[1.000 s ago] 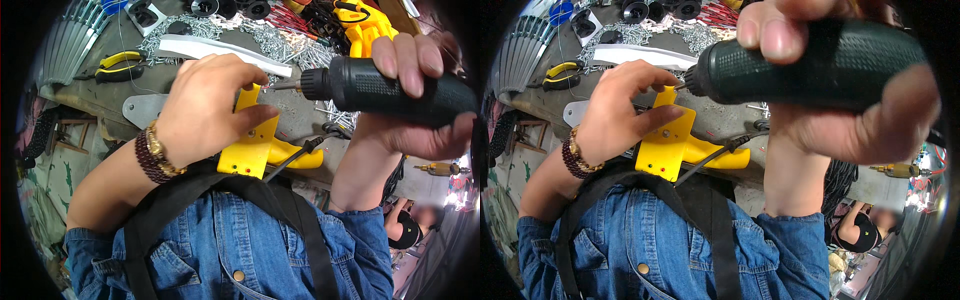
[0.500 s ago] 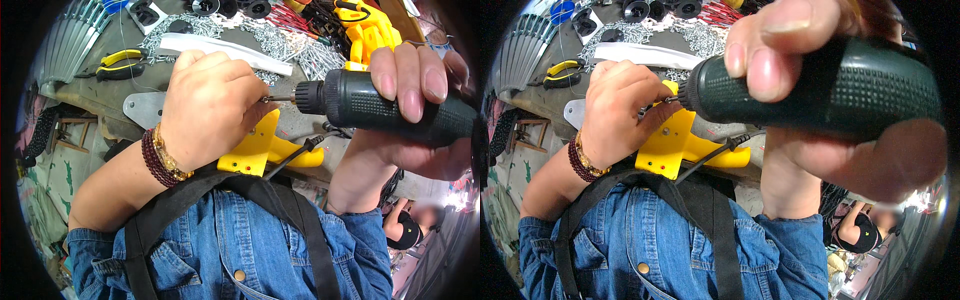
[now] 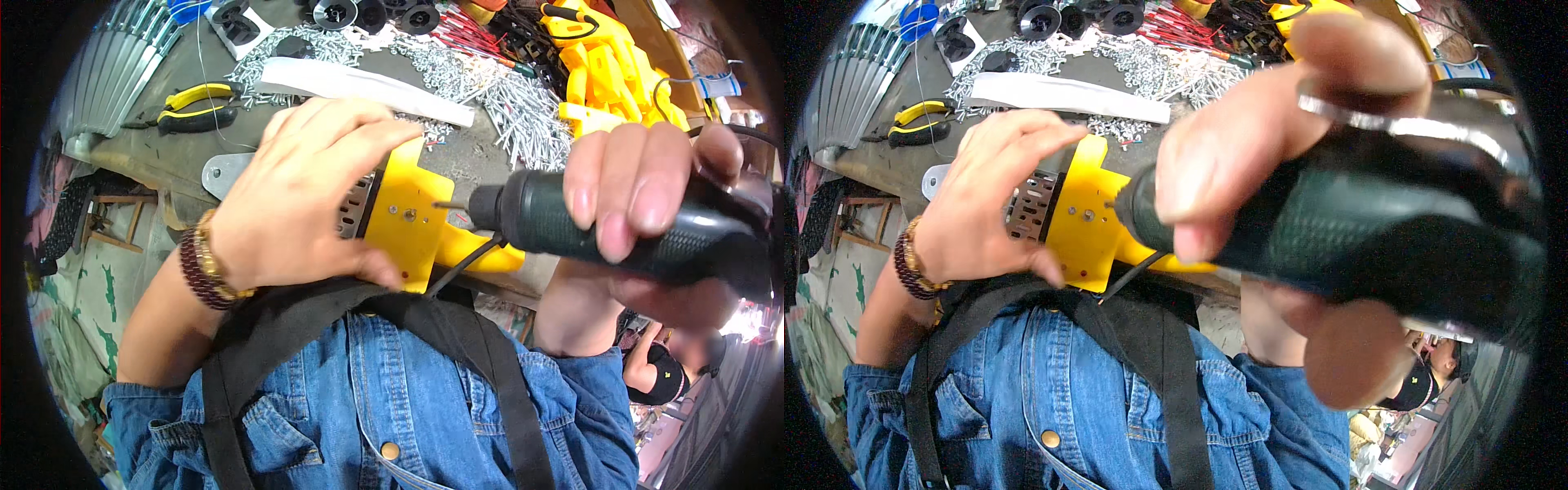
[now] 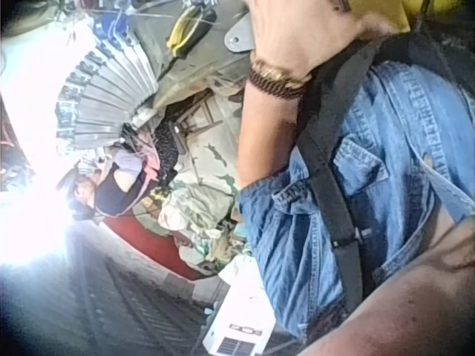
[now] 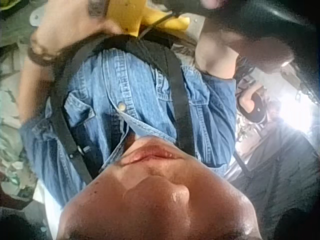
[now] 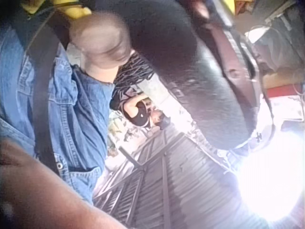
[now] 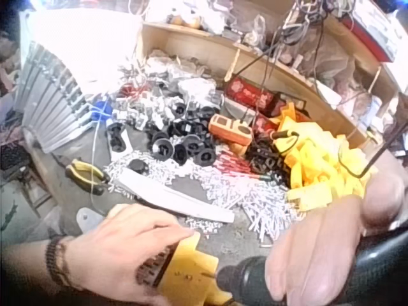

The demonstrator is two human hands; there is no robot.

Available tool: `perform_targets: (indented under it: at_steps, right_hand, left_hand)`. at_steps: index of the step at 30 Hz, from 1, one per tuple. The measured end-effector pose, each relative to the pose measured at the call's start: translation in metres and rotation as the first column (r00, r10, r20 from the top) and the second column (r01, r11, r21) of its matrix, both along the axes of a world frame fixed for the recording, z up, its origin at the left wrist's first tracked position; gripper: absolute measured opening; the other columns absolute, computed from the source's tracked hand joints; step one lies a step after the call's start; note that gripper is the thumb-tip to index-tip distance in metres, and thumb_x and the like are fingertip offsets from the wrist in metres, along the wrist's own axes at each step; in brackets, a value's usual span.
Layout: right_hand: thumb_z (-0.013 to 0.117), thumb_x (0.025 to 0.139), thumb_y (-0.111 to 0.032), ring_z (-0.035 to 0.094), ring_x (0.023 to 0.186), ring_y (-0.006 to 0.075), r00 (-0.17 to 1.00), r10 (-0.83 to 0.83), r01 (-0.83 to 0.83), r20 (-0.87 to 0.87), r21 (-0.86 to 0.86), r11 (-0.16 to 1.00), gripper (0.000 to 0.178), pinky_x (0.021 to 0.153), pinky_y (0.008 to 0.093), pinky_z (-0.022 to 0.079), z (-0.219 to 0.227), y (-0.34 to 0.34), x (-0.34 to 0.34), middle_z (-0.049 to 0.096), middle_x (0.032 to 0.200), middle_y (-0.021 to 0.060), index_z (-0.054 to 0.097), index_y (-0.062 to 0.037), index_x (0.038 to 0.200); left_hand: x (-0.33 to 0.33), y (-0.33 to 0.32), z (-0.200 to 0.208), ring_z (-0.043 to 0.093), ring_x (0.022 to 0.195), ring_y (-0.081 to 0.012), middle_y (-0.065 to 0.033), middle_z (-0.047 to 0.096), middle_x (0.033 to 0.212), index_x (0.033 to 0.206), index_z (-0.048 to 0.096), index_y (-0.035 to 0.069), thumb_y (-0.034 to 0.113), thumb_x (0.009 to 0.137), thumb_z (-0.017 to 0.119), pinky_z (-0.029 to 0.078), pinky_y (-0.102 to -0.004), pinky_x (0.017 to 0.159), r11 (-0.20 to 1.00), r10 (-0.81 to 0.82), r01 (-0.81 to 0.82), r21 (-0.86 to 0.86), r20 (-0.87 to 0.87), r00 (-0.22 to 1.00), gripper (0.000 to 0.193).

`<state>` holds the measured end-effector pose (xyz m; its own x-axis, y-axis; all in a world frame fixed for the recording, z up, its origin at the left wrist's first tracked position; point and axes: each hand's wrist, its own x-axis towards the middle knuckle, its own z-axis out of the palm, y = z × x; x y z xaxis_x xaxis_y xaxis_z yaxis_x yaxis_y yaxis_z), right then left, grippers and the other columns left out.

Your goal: Assembling and soldering components inside a yellow plastic housing for a handheld device.

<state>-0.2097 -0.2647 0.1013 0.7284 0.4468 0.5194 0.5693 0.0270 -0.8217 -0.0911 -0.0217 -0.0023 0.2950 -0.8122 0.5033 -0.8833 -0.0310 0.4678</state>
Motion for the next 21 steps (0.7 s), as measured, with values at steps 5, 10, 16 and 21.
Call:
perform_targets:
  at_steps: [5,10,16,21]
  right_hand:
    - [0.077,0.082,-0.024,0.060,0.078,0.0129,0.996,0.078,-0.079,0.044,0.028,0.996,0.079,0.073,0.0308,0.048,-0.020,0.010,0.006,0.062,0.104,0.0069,0.035,-0.0052,0.147]
    - [0.080,0.083,-0.043,0.061,0.072,0.0121,0.994,-0.084,0.078,0.067,0.091,0.993,0.083,0.068,0.0294,0.050,-0.030,0.026,-0.002,0.063,0.103,0.0068,0.037,-0.0064,0.144]
    - [0.083,0.082,-0.034,0.061,0.071,0.0140,0.997,-0.035,0.033,0.063,0.033,0.999,0.073,0.067,0.0312,0.050,-0.024,0.026,0.001,0.064,0.097,0.0069,0.042,-0.0069,0.136]
    - [0.081,0.079,-0.025,0.060,0.067,0.0156,0.968,-0.247,0.247,-0.036,0.013,0.969,0.059,0.063,0.0330,0.049,-0.027,0.043,-0.004,0.064,0.092,0.0085,0.047,-0.0081,0.124]
  left_hand:
    - [0.005,0.020,-0.013,0.053,0.115,-0.0353,-0.0151,0.057,0.124,0.137,0.053,0.006,0.073,0.061,0.073,0.037,-0.0470,0.101,0.971,-0.109,0.091,0.223,0.070,0.992,0.103]
    - [-0.003,0.019,-0.016,0.055,0.114,-0.0328,-0.0115,0.058,0.120,0.135,0.054,0.007,0.041,0.049,0.089,0.040,-0.0456,0.097,0.980,-0.098,0.103,0.169,-0.041,0.994,0.099]
    - [-0.006,0.016,-0.011,0.055,0.111,-0.0327,-0.0102,0.058,0.116,0.134,0.056,0.008,0.031,0.044,0.091,0.042,-0.0439,0.095,0.980,-0.082,0.090,0.177,-0.048,0.995,0.099]
    - [-0.009,0.015,-0.011,0.055,0.106,-0.0316,-0.0092,0.057,0.113,0.132,0.059,0.010,0.030,0.042,0.090,0.043,-0.0438,0.092,0.980,-0.048,0.049,0.195,-0.008,0.999,0.097]
